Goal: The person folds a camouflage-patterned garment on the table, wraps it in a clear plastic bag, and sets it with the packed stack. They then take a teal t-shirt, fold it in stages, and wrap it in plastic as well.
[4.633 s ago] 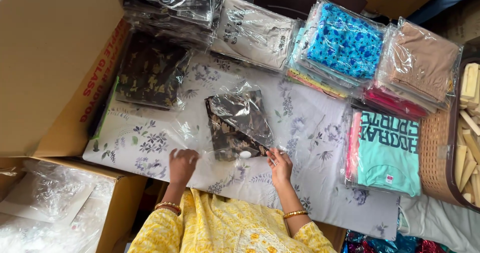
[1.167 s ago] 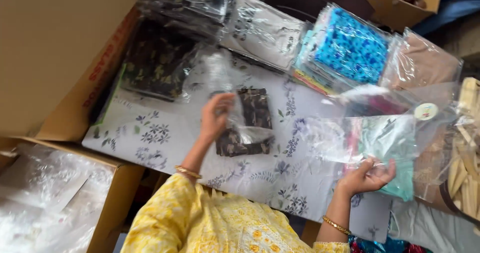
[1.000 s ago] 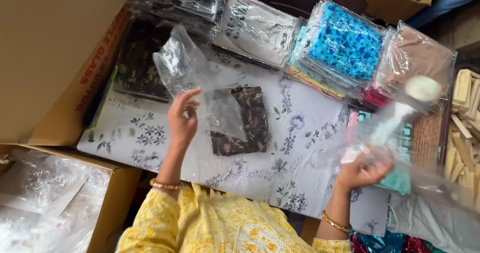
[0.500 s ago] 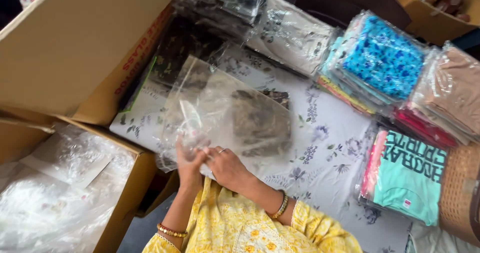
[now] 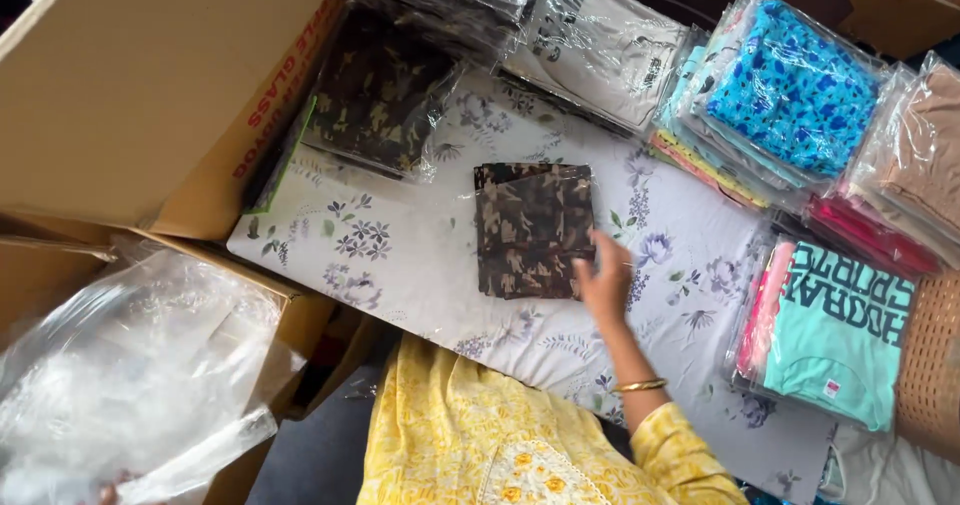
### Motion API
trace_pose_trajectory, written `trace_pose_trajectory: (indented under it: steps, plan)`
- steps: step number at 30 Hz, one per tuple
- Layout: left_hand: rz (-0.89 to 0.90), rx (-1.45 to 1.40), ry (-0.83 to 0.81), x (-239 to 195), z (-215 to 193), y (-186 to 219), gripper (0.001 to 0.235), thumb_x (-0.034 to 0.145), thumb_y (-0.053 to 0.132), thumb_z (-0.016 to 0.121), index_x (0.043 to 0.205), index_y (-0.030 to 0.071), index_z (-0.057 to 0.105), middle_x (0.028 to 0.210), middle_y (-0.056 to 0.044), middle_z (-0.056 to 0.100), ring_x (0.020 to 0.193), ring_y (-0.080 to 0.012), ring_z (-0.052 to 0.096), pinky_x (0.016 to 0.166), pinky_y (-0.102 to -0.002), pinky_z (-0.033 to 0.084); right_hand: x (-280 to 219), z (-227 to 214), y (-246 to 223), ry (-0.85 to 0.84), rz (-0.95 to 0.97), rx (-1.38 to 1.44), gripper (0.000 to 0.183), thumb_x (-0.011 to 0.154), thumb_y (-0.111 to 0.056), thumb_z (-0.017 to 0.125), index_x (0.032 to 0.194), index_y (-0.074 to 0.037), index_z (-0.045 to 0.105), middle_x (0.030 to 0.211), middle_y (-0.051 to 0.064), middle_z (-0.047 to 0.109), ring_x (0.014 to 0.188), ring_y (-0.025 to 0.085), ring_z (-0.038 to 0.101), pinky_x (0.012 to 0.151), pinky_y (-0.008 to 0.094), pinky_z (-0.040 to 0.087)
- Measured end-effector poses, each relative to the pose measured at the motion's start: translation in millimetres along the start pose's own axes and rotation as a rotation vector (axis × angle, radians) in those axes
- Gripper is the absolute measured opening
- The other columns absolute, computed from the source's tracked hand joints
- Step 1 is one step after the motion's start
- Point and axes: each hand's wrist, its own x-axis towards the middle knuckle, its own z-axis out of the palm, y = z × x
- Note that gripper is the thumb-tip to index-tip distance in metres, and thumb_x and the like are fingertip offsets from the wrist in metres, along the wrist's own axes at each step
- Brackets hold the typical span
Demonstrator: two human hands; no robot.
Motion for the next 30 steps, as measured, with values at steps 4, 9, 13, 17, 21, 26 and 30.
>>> trace_pose_trajectory:
  steps: [4, 9, 13, 17, 21, 26, 30]
  plan:
    - [-0.218, 0.235, 0.198, 31, -2, -18, 0.059, 0.108, 0.042, 0.054, 0.155, 0.013, 0.035, 0.155, -0.014, 0.042, 0.145, -0.0292, 0.045, 0.108, -0.071, 0.019, -11, -20, 81, 0.067, 0.37, -0.224, 0.079, 0.067, -0.015, 0.09, 0.136, -0.005, 0.053, 0.115, 0.015, 0.068, 0.1, 0.032, 0.061, 0.084, 0.045, 0.049]
    - [-0.333, 0.349, 0.385, 40, 55, -24, 0.08, 0.102, 0.036, 0.059, 0.154, 0.01, 0.005, 0.155, -0.018, 0.041, 0.145, -0.0318, 0.042, 0.112, -0.068, 0.021, -43, 7, 169, -0.011, 0.791, 0.205, 0.044, 0.08, -0.01, 0.083, 0.122, -0.005, 0.073, 0.091, 0.008, 0.072, 0.074, 0.015, 0.062, 0.064, 0.032, 0.049]
    - [-0.304, 0.558, 0.299, 109, 46, -60, 0.092, 0.096, 0.028, 0.071, 0.152, 0.003, 0.003, 0.144, -0.022, 0.053, 0.124, -0.0362, 0.057, 0.099, -0.052, 0.046, -55, 12, 194, 0.06, 0.651, 0.345, 0.033, 0.081, -0.008, 0.081, 0.112, -0.001, 0.072, 0.091, 0.003, 0.073, 0.075, 0.009, 0.064, 0.065, 0.026, 0.051]
    - [-0.243, 0.956, -0.033, 124, 32, -66, 0.058, 0.086, 0.034, 0.081, 0.124, -0.003, 0.059, 0.087, -0.023, 0.072, 0.062, -0.0306, 0.068, 0.061, -0.042, 0.054, -59, 10, 220, 0.072, 0.479, 0.137, 0.034, 0.083, -0.008, 0.083, 0.114, 0.001, 0.072, 0.098, 0.006, 0.074, 0.078, 0.011, 0.065, 0.069, 0.029, 0.054]
    - [0.173, 1.581, 0.007, 51, 81, 14, 0.027, 0.089, 0.036, 0.08, 0.107, 0.016, 0.081, 0.084, -0.012, 0.073, 0.084, -0.0348, 0.07, 0.078, -0.049, 0.053, -56, -2, 173, 0.065, 0.585, 0.288, 0.032, 0.086, -0.002, 0.079, 0.116, 0.002, 0.069, 0.097, 0.006, 0.073, 0.081, 0.01, 0.067, 0.069, 0.025, 0.054]
    - [0.752, 1.314, 0.475, 23, 116, 48, 0.056, 0.086, 0.046, 0.072, 0.134, 0.017, 0.067, 0.139, -0.019, 0.061, 0.141, -0.0445, 0.044, 0.105, -0.077, 0.027, -43, -10, 138, 0.114, 0.702, 0.258, 0.028, 0.09, -0.001, 0.076, 0.117, 0.001, 0.068, 0.102, 0.007, 0.071, 0.08, 0.01, 0.065, 0.065, 0.028, 0.054]
    - [0.546, 1.53, 0.161, 46, 129, -17, 0.07, 0.077, 0.052, 0.076, 0.138, 0.019, 0.062, 0.15, -0.021, 0.049, 0.144, -0.0514, 0.031, 0.097, -0.092, 0.014, -32, -15, 146, 0.112, 0.44, 0.184, 0.022, 0.091, 0.005, 0.072, 0.113, 0.003, 0.072, 0.11, 0.01, 0.073, 0.093, 0.011, 0.067, 0.073, 0.025, 0.053]
